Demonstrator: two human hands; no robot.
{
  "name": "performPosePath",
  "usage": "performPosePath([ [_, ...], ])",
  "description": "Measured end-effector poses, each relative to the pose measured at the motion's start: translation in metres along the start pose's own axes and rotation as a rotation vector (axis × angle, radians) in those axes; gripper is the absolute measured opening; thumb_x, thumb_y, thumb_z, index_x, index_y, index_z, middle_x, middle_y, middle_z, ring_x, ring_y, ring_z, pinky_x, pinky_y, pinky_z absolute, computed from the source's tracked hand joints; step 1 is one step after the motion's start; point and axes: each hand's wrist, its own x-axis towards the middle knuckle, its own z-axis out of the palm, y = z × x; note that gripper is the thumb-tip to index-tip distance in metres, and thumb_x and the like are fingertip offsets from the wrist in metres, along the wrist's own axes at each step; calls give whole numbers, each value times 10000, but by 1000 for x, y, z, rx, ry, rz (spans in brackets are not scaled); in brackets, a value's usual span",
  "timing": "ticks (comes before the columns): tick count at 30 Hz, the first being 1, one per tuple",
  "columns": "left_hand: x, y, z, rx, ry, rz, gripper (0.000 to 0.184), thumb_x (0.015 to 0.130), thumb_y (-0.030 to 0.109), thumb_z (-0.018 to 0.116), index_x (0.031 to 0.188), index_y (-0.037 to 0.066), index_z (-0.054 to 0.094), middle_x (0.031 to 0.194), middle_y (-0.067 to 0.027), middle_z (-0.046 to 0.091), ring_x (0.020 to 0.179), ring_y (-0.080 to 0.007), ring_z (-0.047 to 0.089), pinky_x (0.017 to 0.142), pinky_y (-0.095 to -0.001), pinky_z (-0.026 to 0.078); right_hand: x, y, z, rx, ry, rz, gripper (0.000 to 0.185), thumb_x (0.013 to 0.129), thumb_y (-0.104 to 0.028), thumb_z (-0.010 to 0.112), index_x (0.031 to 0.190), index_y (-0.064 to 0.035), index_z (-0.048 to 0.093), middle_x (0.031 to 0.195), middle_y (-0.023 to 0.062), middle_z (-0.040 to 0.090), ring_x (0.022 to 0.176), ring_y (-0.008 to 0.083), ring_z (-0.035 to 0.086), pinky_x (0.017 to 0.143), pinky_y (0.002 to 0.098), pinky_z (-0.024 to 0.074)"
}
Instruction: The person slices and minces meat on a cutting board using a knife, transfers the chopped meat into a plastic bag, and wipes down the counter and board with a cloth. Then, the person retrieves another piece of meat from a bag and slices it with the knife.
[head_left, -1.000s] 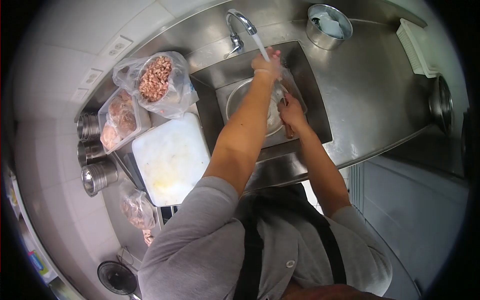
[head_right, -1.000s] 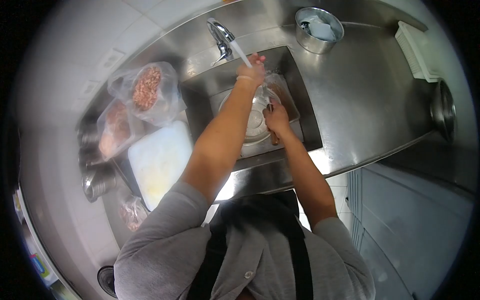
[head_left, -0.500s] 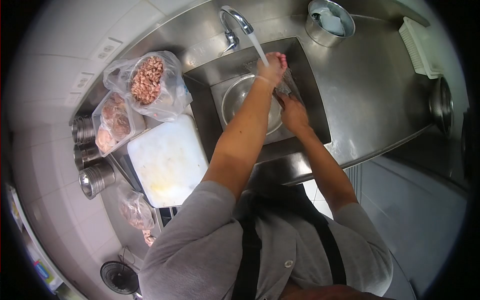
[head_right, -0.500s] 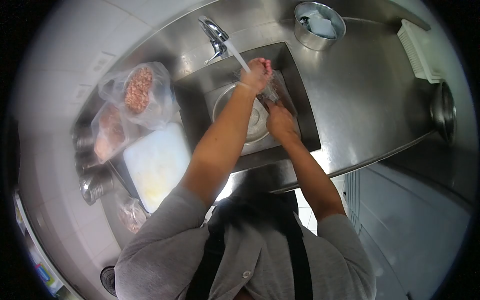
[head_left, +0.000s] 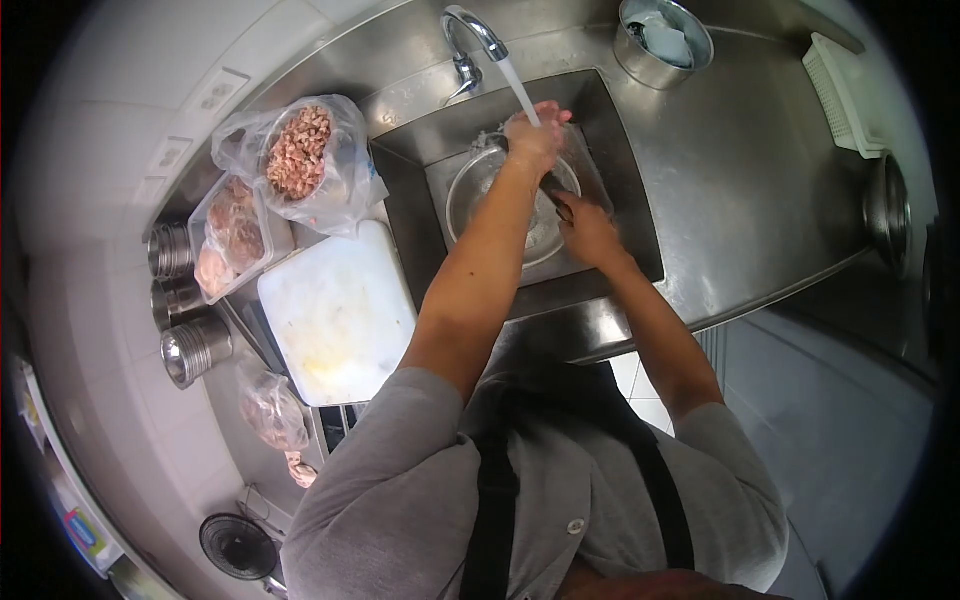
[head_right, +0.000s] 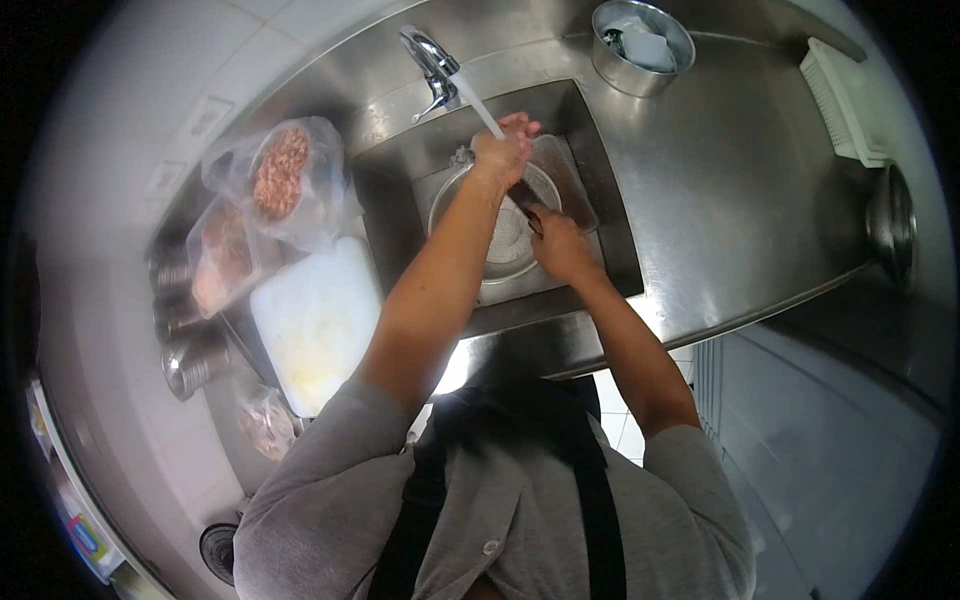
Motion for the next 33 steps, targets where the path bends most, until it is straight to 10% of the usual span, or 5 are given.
performPosePath([
  [12,27,77,-41,-17,480,339,451,1100,509,513,1020,82,634,827,0,579,724,-155,533,727,-347,491,-1,-1,3,1311,30,391,347,1082,-158,587,1394,-26,510,943,105,700,679,144,637,555,321,551],
  [17,-16,80,-13,853,319,477,658,1010,168,648,1584,-42,407,1545,-279,529,1404,-400,545,1197,-448,433,-32,-4,-32,682,-75,396,594,1049,-166,603,1613,-94,433,898,46,664,654,111,582,529,286,488],
  [20,-32,90,-49,1180,245,582,640,979,253,675,1554,28,504,1667,-319,352,1533,-447,388,1273,-486,345,-47,-15,-55,458,-264,308,509,1037,-92,577,1533,-2,506,839,35,623,606,94,555,484,282,451],
  [27,-183,109,-183,794,219,559,263,977,220,718,1123,16,797,942,-139,804,849,-264,758,831,-394,599,-78,25,-1,256,-284,44,574,1033,-72,608,1586,-4,468,850,24,598,590,68,523,479,260,430],
  [33,-357,138,-369,742,869,833,185,1008,119,697,1131,15,788,1013,-121,805,833,-175,721,780,-340,587,-135,-87,-15,402,-461,-14,588,1024,-51,613,1590,-6,460,826,26,592,574,65,519,463,235,411],
])
